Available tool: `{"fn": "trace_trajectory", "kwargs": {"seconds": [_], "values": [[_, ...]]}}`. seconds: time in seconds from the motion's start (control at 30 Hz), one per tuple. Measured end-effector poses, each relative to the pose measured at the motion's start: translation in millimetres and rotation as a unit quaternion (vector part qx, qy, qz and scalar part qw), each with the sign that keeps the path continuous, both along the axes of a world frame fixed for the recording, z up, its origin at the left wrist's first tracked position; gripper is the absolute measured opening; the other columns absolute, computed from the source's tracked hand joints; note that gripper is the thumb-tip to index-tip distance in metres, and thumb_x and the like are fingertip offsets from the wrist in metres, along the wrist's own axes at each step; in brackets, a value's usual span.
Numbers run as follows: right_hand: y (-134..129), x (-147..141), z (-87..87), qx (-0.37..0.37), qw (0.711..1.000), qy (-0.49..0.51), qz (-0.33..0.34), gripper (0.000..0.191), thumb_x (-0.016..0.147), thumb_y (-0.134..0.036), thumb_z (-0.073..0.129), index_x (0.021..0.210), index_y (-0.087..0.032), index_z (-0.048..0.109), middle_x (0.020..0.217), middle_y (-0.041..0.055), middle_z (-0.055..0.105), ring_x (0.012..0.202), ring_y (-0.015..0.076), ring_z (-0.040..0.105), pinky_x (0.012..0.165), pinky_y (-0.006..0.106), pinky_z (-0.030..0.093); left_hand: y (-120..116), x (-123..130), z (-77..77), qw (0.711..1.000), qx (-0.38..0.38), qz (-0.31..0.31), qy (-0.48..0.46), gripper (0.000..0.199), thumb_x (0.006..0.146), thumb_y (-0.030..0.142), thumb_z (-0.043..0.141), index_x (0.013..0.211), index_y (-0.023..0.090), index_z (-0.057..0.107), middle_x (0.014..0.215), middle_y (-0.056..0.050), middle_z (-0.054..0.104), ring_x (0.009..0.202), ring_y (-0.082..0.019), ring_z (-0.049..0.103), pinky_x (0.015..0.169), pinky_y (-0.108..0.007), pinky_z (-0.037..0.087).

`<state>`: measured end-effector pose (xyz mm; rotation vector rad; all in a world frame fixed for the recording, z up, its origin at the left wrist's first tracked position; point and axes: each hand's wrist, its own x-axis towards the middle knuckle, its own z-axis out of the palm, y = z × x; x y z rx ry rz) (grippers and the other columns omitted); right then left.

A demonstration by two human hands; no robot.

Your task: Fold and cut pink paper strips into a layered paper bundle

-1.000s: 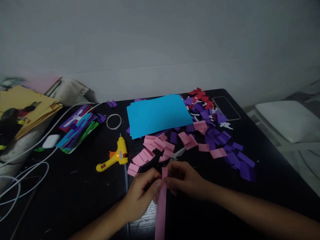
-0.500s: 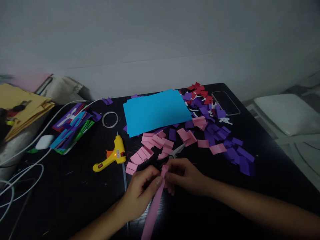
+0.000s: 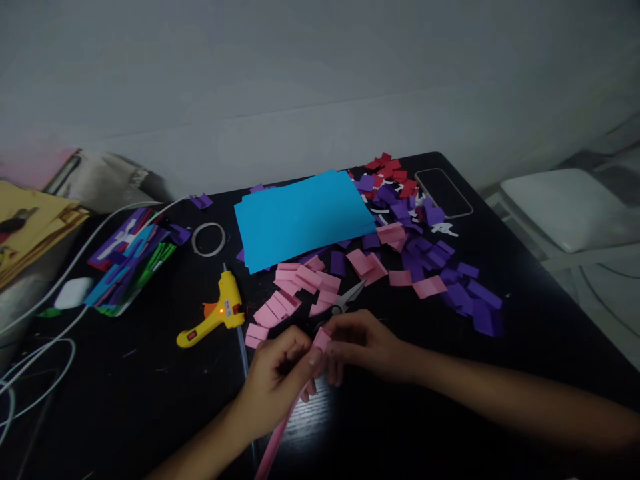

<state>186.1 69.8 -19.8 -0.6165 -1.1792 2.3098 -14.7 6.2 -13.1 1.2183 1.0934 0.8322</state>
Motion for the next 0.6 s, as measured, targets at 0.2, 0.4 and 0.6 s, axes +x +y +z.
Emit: {"fn": "trace_trajectory", "kwargs": {"seconds": [0.2, 0.4, 0.6], "values": [[-1.6, -3.3, 5.1, 0.000, 0.999, -0.041, -0.012, 0.041, 0.091, -0.051, 0.074, 0.086, -0.011, 0.067, 0.071, 0.0037, 0.072, 0.057, 0.0111, 0.068, 0.058, 0.023, 0.057, -1.3, -1.1, -1.3, 0.999, 0.023, 0.013, 0.027, 0.030, 0.101, 0.041, 0.060, 0.083, 0.018, 0.055, 0.065, 0.001, 0.065, 0.043, -0.009, 0.059, 0.041, -0.017, 0.044], [-2.2, -4.0, 4.6, 0.025, 0.998, -0.040, -0.036, 0.040, 0.095, -0.051, 0.069, 0.085, -0.012, 0.065, 0.069, 0.0026, 0.071, 0.055, 0.0110, 0.067, 0.056, 0.023, 0.056, 0.2, 0.0, 4.9, 0.999, -0.031, 0.014, 0.000, 0.031, 0.101, 0.045, 0.058, 0.087, 0.018, 0.057, 0.071, -0.001, 0.066, 0.048, -0.010, 0.059, 0.040, -0.018, 0.045], [-1.4, -3.8, 4.0, 0.041, 0.996, -0.043, -0.063, 0.041, 0.096, -0.051, 0.068, 0.083, -0.013, 0.064, 0.068, 0.0025, 0.069, 0.054, 0.0114, 0.065, 0.055, 0.023, 0.054, 1.7, 0.3, 11.9, 0.998, -0.055, 0.000, -0.011, 0.034, 0.100, 0.047, 0.059, 0.092, 0.015, 0.062, 0.074, -0.002, 0.063, 0.053, -0.009, 0.058, 0.047, -0.019, 0.047]]}}
